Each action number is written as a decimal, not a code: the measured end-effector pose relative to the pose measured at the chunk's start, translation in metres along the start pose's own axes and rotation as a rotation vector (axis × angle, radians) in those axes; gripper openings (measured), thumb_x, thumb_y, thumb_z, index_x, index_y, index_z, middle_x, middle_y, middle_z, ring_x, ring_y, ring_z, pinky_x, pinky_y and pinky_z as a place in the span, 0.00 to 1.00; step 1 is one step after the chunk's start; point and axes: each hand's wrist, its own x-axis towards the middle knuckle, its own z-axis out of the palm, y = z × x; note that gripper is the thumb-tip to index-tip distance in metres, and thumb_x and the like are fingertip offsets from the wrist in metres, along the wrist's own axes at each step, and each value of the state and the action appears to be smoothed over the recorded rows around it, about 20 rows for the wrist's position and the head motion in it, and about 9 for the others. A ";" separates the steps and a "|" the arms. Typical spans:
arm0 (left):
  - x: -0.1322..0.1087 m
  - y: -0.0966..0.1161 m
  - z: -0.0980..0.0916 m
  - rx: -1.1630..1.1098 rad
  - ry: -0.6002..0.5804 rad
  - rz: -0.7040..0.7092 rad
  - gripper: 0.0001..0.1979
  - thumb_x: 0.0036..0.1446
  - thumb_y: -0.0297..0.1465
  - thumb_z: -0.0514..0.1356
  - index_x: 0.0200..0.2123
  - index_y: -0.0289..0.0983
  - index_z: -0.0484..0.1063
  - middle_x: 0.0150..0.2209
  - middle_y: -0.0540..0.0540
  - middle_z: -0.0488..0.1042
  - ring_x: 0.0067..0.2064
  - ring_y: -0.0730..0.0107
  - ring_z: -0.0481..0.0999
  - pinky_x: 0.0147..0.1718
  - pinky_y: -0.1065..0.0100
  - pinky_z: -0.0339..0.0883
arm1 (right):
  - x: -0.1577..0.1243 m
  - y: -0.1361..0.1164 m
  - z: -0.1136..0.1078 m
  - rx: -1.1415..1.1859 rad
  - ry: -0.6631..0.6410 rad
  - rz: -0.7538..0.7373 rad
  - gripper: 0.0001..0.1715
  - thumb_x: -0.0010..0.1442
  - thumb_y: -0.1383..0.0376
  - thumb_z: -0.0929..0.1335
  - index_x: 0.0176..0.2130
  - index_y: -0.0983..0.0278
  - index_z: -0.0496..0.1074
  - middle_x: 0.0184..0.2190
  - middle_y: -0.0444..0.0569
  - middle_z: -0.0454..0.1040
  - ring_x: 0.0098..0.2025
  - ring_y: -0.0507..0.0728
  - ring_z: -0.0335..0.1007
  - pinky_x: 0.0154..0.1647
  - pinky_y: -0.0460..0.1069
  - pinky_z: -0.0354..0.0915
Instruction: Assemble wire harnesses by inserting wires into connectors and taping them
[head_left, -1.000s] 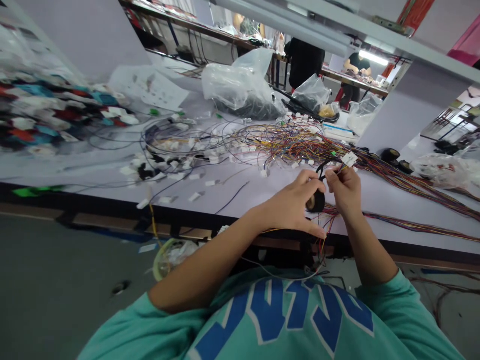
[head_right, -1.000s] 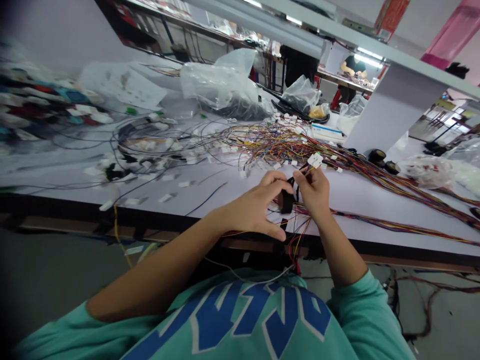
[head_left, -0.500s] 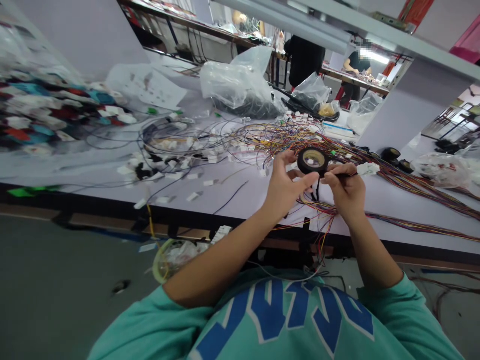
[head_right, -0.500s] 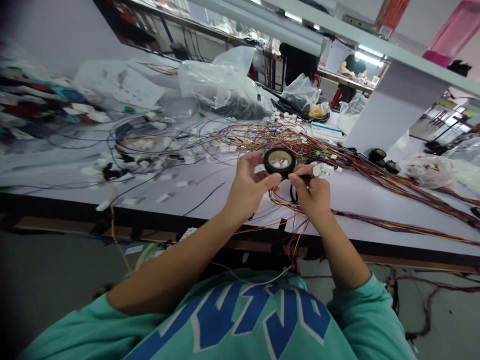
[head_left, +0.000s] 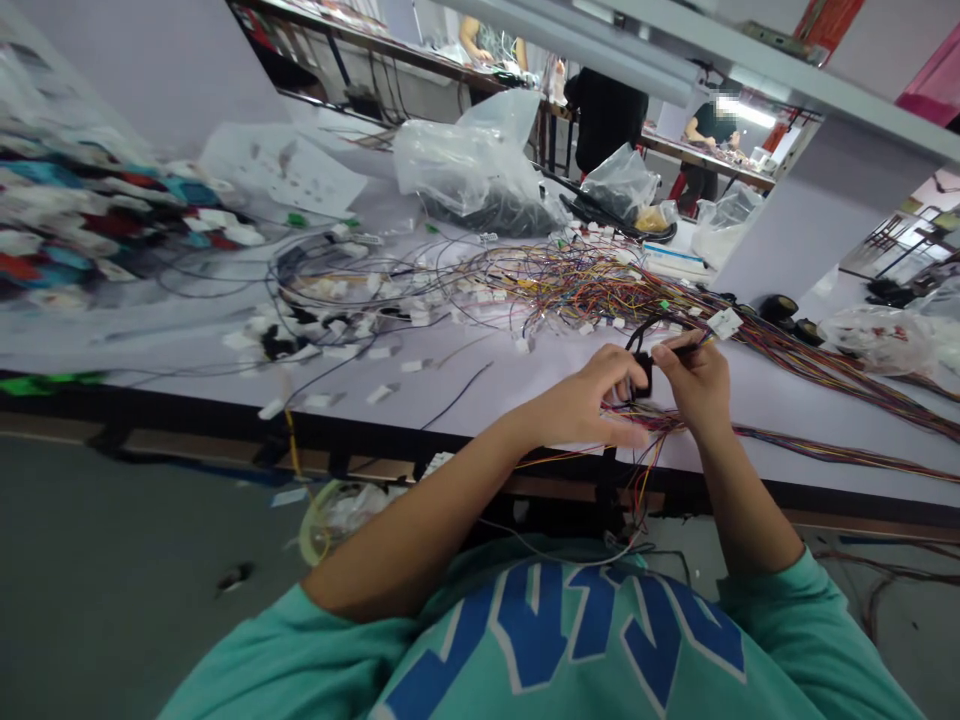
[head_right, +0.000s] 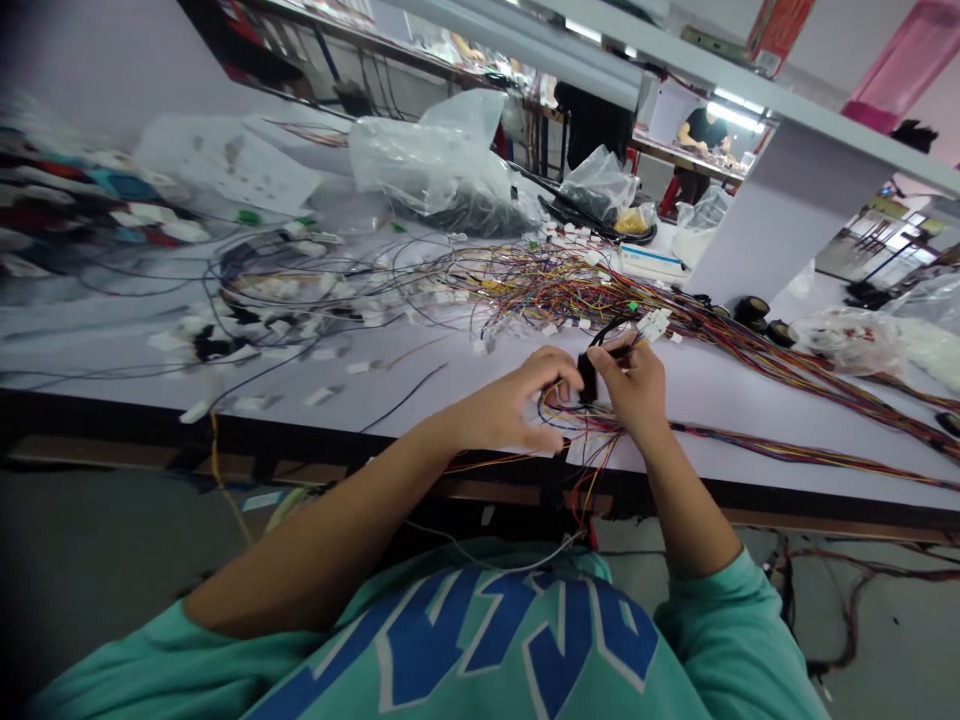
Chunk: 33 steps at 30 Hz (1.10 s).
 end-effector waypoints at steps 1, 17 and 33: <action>0.002 -0.002 0.001 0.012 0.070 -0.026 0.16 0.40 0.37 0.65 0.31 0.38 0.63 0.31 0.51 0.63 0.32 0.73 0.64 0.31 0.70 0.61 | -0.002 -0.003 -0.001 -0.051 0.013 -0.042 0.12 0.48 0.58 0.69 0.23 0.63 0.65 0.20 0.41 0.68 0.24 0.49 0.65 0.26 0.46 0.61; 0.018 0.002 0.013 -0.743 0.341 -0.264 0.20 0.40 0.43 0.64 0.30 0.37 0.62 0.22 0.54 0.64 0.20 0.79 0.65 0.17 0.74 0.60 | -0.003 -0.010 0.008 0.043 -0.067 -0.090 0.07 0.50 0.61 0.67 0.28 0.62 0.66 0.25 0.41 0.68 0.24 0.48 0.66 0.26 0.45 0.63; 0.013 -0.009 0.018 0.105 0.259 0.005 0.19 0.39 0.37 0.65 0.32 0.39 0.61 0.33 0.49 0.63 0.32 0.73 0.63 0.31 0.69 0.62 | 0.017 -0.002 -0.005 0.045 -0.069 -0.046 0.11 0.45 0.62 0.70 0.22 0.63 0.65 0.19 0.39 0.66 0.23 0.47 0.62 0.25 0.44 0.59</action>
